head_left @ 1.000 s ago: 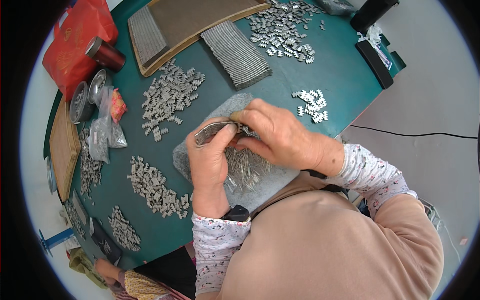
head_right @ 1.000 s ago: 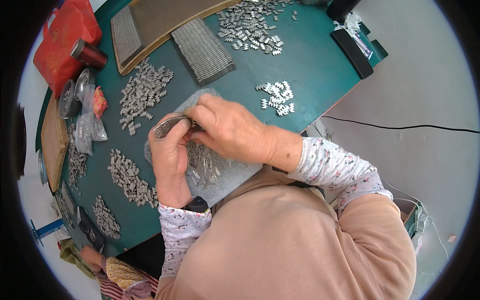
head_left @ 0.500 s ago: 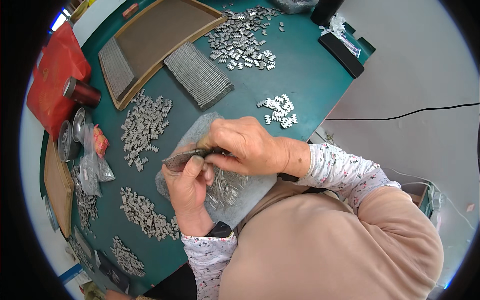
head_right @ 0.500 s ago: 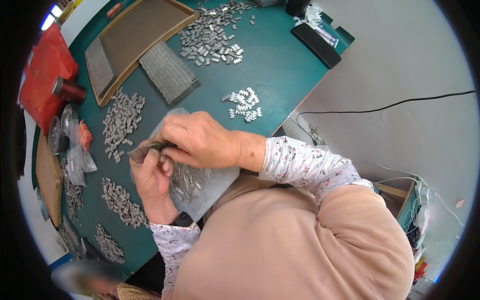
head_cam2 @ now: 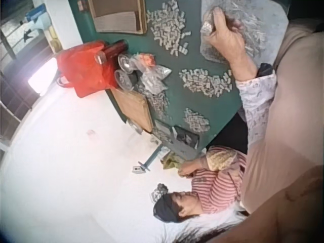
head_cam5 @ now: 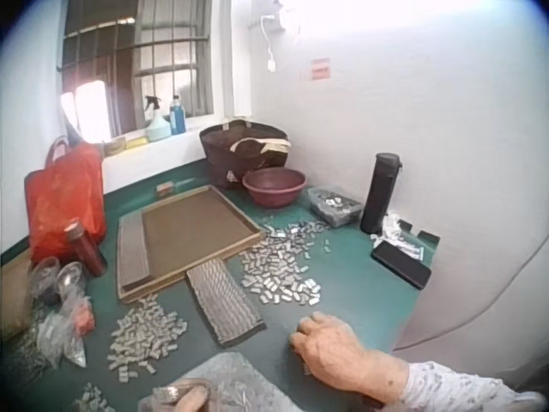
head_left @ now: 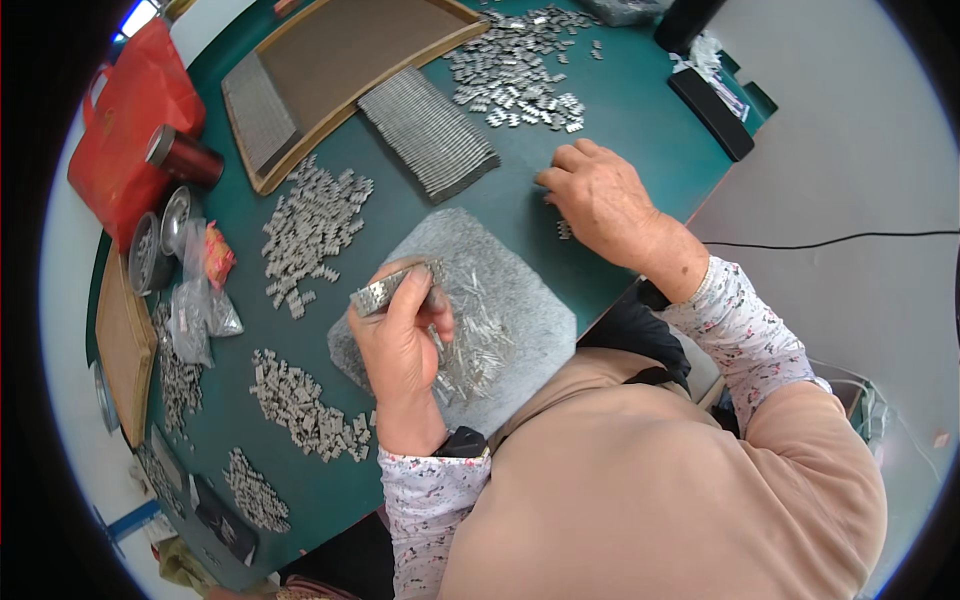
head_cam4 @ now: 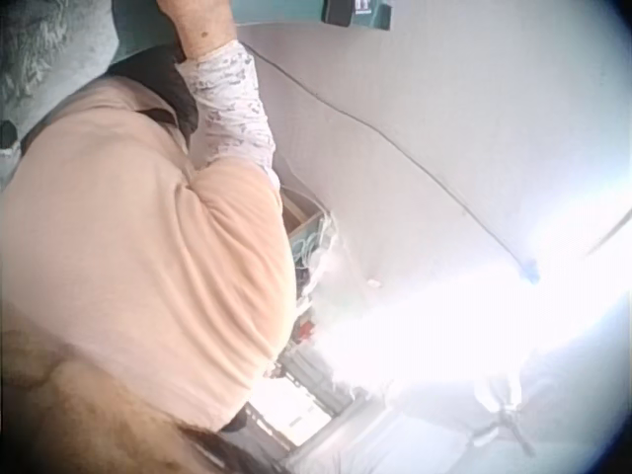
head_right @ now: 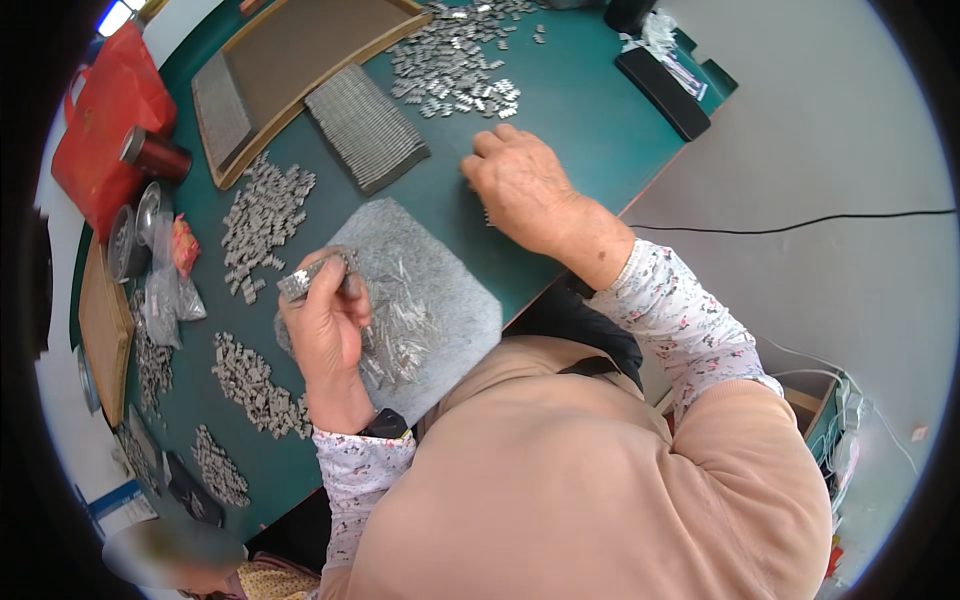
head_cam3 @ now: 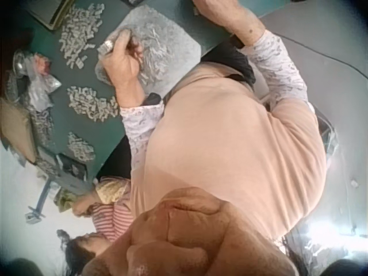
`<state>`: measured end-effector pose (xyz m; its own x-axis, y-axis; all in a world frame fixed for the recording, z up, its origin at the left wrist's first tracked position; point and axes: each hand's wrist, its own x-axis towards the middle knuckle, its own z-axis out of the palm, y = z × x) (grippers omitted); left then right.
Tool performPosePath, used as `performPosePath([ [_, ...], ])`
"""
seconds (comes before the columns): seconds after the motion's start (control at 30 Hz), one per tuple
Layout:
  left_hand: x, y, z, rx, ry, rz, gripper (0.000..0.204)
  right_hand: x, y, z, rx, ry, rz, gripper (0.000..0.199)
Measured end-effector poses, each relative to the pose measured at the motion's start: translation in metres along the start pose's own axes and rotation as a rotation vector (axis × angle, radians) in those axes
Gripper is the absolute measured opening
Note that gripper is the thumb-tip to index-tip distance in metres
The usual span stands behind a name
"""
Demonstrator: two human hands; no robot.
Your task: The person is sorting and arranging small metal or plastic parts on a table, possibly for manufacturing or quality control.
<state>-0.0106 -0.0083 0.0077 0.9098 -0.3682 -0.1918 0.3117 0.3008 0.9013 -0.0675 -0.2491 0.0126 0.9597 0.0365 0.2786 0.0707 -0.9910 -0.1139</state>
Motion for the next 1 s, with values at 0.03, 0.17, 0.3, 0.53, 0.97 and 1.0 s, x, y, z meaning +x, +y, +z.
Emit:
performPosePath([
  [0.03, 0.001, -0.001, -0.001, 0.002, 0.013, 0.005, 0.018, -0.001, 0.003, 0.003, -0.017, -0.060, 0.003, 0.012],
  [0.17, 0.004, -0.003, -0.007, -0.074, 0.019, 0.008, 0.020, -0.003, 0.003, 0.012, -0.016, -0.043, -0.029, 0.011],
  [0.3, 0.008, -0.004, -0.012, -0.169, 0.003, -0.005, 0.023, 0.002, -0.003, 0.011, 0.090, 0.012, -0.053, 0.008],
  [0.53, 0.010, -0.004, -0.016, -0.296, -0.038, -0.020, 0.022, 0.005, -0.042, 0.014, 0.426, 0.001, -0.227, 0.013],
  [0.97, 0.008, -0.003, -0.012, -0.065, 0.054, 0.099, 0.011, -0.007, -0.054, 0.012, 0.372, -0.028, -0.009, 0.011],
  [1.0, 0.008, -0.004, -0.012, -0.052, 0.035, 0.094, 0.012, -0.008, -0.058, 0.013, 0.333, -0.014, -0.016, 0.011],
])
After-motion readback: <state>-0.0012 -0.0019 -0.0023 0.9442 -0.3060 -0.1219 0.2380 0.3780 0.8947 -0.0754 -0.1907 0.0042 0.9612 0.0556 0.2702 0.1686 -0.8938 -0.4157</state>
